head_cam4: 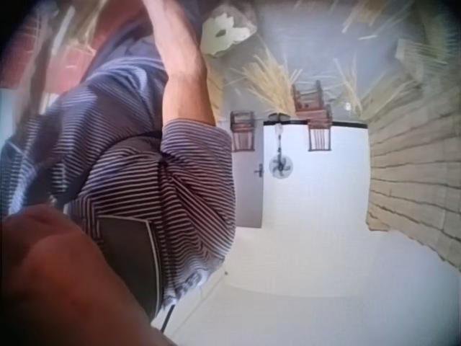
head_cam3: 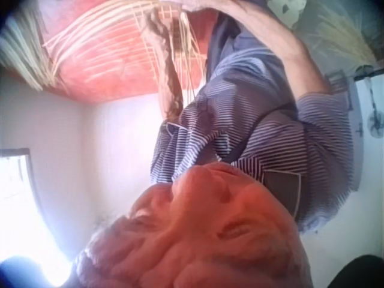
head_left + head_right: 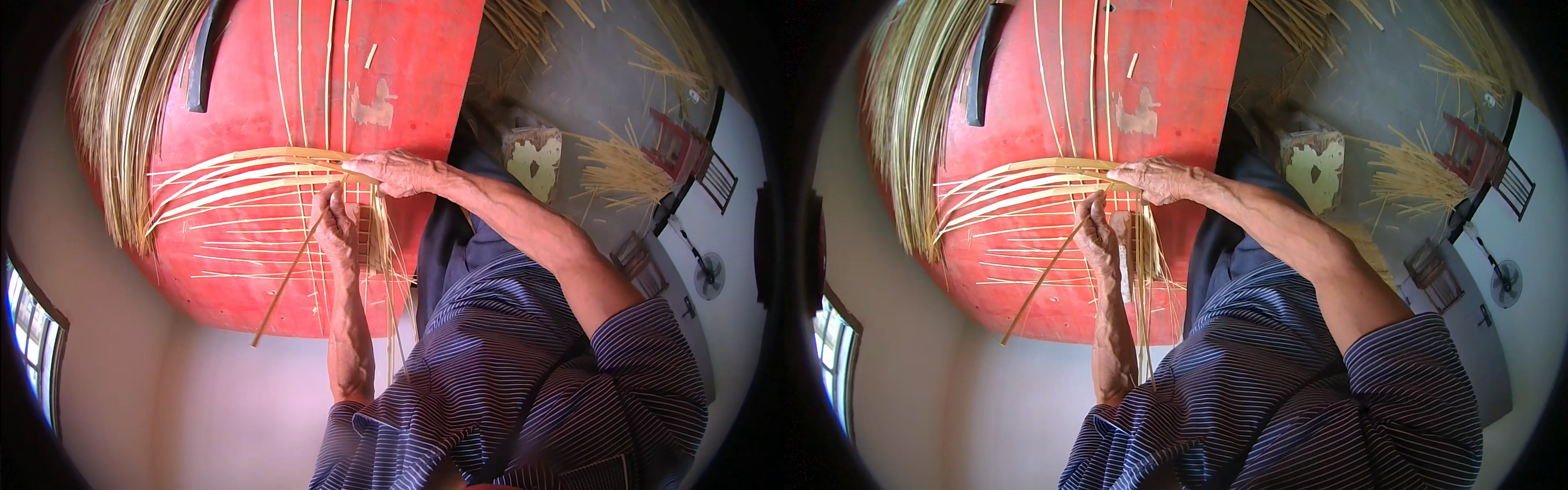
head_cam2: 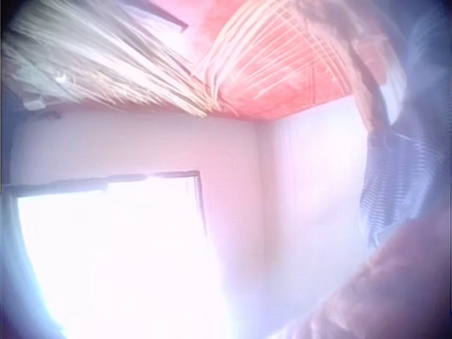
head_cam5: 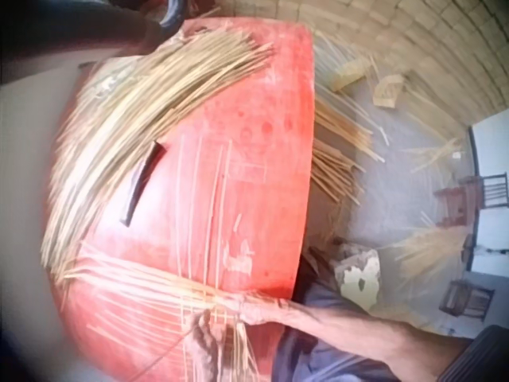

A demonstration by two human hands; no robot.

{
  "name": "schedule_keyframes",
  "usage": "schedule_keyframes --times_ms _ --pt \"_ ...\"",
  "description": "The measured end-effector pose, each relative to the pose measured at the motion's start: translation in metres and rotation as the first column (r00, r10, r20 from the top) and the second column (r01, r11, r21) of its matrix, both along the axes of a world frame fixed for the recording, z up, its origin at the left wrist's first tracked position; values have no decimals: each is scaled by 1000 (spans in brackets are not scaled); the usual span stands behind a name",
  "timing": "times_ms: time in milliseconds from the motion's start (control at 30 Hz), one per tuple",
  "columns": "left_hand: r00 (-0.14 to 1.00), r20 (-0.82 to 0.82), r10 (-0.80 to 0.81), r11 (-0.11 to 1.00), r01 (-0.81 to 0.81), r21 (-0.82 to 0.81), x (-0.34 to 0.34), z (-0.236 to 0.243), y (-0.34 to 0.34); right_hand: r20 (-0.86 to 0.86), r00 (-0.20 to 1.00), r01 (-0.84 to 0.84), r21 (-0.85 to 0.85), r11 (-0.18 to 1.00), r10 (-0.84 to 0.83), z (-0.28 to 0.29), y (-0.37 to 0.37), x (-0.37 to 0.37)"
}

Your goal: The person weaves thin bamboo strips on a red work surface, interlacing them into a grid pattern. They repeatedly pick up strips, thread them through existing weaves, and press them into place to build the mat.

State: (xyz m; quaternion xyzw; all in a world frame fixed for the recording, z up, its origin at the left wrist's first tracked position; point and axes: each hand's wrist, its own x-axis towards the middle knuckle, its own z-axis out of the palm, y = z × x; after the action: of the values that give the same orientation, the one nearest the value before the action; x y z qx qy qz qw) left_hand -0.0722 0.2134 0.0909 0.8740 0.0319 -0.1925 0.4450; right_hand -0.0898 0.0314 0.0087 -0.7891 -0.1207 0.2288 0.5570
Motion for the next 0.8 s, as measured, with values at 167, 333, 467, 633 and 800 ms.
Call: schedule_keyframes --times_ms 167,333,467,633,800 --pt "990 11 -143 984 141 106 -4 6 -4 -96 995 -32 11 999 33 2 -3 6" --pt "965 6 -262 962 261 83 -4 22 -25 -90 996 13 17 1000 -11 -3 -5 2" --pt "954 -11 -299 953 299 50 -5 22 -21 -107 994 21 14 1000 -19 0 -2 3" --pt "947 19 -321 944 319 87 -5 14 -13 -142 989 42 20 999 -39 2 -1 3" --pt "943 71 -326 944 320 83 1 7 -6 -90 994 69 46 997 -65 -1 0 2"
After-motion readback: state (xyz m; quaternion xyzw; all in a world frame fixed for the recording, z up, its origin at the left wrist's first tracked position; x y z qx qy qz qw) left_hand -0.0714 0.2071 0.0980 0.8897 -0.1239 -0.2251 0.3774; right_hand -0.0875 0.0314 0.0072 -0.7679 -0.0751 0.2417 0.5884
